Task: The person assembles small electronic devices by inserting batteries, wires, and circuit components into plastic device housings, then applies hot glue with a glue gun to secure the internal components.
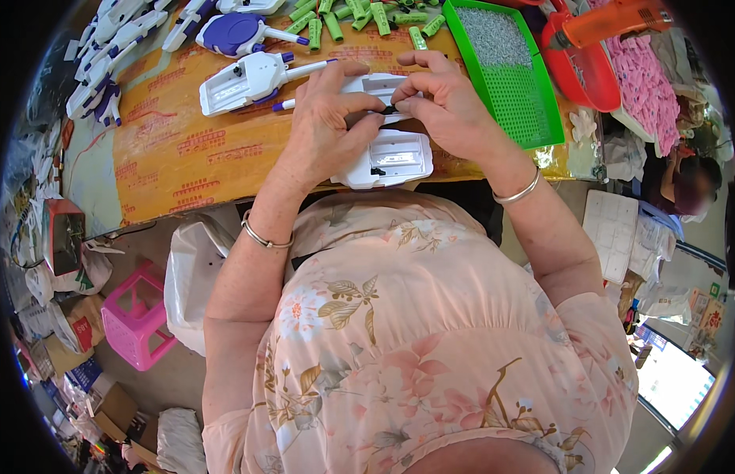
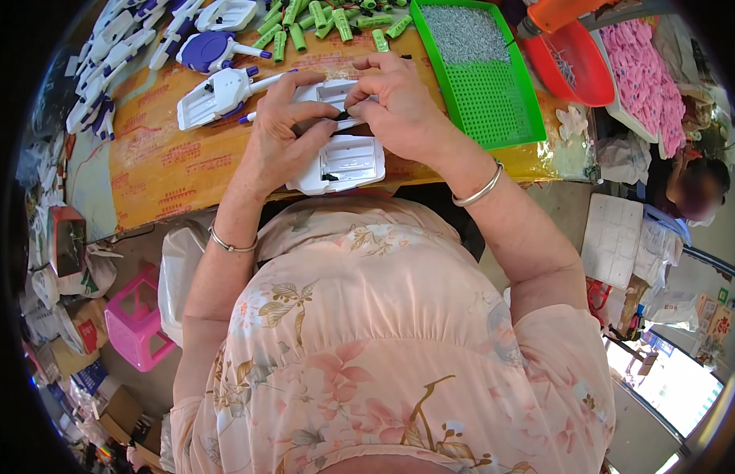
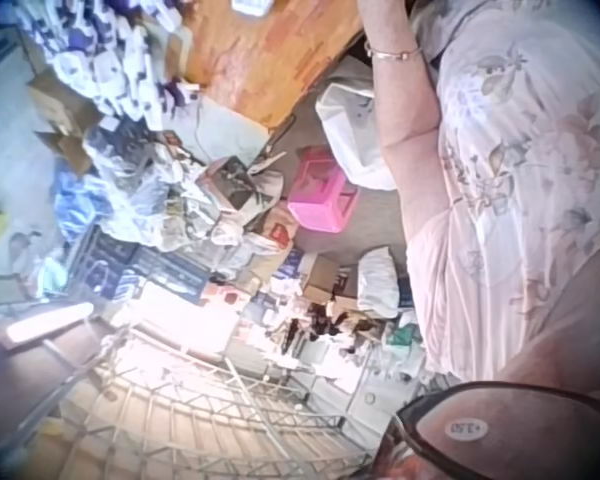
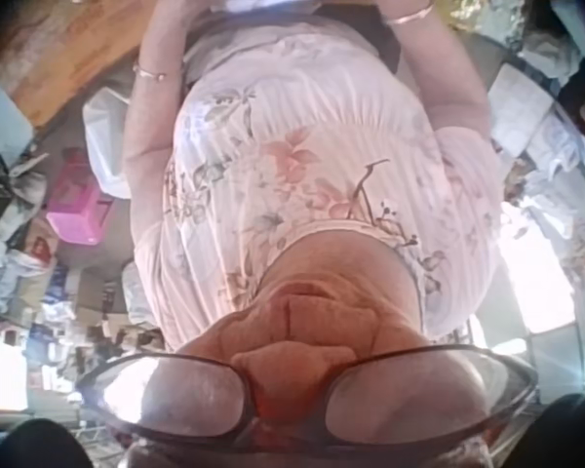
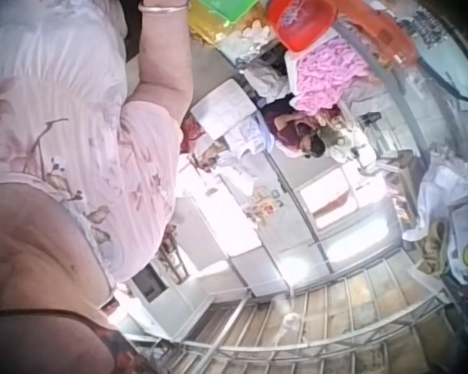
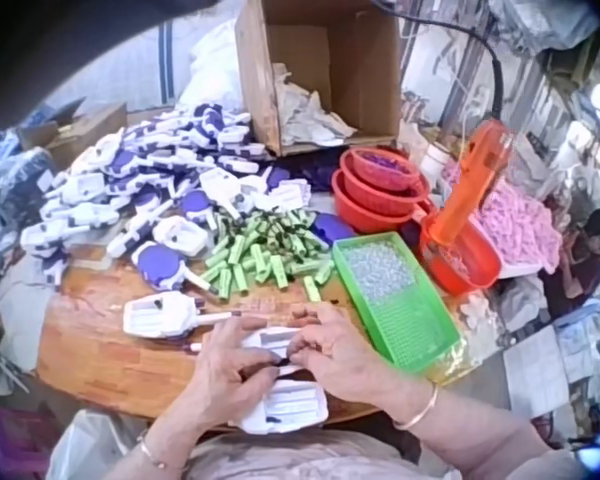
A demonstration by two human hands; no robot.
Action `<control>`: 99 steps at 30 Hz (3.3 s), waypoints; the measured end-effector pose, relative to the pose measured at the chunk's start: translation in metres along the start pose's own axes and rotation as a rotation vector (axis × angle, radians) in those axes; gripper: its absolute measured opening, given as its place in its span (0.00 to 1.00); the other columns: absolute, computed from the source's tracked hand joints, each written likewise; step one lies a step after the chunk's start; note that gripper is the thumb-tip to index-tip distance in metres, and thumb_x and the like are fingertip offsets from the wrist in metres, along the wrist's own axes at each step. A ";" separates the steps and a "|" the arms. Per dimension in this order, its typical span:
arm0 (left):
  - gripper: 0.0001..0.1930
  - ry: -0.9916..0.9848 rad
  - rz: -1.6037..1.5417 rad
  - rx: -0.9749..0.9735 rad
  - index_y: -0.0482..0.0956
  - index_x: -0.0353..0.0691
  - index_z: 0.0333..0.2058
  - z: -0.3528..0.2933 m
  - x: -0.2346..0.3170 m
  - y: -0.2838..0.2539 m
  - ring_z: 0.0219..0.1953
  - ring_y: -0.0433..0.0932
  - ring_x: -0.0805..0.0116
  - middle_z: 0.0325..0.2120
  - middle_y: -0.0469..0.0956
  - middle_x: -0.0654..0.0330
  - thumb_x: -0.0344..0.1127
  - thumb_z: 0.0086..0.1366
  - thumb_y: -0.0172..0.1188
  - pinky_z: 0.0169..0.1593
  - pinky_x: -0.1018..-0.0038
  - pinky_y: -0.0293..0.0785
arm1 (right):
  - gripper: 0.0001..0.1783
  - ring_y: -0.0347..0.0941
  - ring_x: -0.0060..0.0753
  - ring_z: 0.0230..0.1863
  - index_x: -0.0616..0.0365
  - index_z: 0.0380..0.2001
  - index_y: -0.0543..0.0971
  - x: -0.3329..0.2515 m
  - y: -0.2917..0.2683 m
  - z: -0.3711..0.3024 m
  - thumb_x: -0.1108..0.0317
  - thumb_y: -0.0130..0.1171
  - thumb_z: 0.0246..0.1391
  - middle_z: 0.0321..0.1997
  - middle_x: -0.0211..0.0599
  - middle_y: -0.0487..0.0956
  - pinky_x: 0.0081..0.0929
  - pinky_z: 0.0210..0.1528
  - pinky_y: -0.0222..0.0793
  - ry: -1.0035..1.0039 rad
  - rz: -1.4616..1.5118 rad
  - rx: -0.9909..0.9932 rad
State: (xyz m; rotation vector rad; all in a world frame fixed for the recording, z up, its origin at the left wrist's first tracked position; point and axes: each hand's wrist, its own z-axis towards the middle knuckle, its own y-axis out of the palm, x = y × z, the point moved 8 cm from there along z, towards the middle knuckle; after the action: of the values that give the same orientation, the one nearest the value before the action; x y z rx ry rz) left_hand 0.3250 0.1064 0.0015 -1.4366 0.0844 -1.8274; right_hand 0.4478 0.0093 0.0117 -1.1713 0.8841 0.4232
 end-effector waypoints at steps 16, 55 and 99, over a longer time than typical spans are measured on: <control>0.10 0.013 0.026 0.017 0.86 0.41 0.34 0.000 0.002 -0.004 0.56 0.72 0.52 0.50 0.76 0.53 0.32 0.51 0.66 0.59 0.58 0.64 | 0.05 0.66 0.46 0.59 0.61 0.30 0.84 0.004 0.007 -0.008 0.73 0.62 0.49 0.52 0.47 0.75 0.38 0.62 0.61 0.043 0.185 0.106; 0.10 -0.042 -0.067 -0.022 0.87 0.42 0.34 0.000 -0.005 0.000 0.55 0.72 0.53 0.50 0.76 0.54 0.32 0.51 0.64 0.61 0.58 0.62 | 0.05 0.68 0.48 0.52 0.62 0.30 0.83 -0.020 0.005 0.002 0.73 0.61 0.50 0.44 0.42 0.77 0.41 0.56 0.64 -0.108 -0.067 -0.006; 0.11 -0.012 -0.014 -0.034 0.88 0.43 0.35 0.001 -0.003 0.000 0.56 0.72 0.54 0.51 0.77 0.54 0.32 0.51 0.64 0.62 0.58 0.61 | 0.08 0.69 0.53 0.51 0.61 0.29 0.83 -0.028 0.005 0.010 0.69 0.58 0.51 0.41 0.45 0.78 0.49 0.54 0.65 -0.083 -0.277 -0.109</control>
State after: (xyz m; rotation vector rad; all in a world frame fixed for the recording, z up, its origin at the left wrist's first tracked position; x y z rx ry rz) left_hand 0.3260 0.1082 -0.0006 -1.4751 0.0997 -1.8366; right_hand 0.4310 0.0246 0.0313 -1.3459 0.6212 0.2940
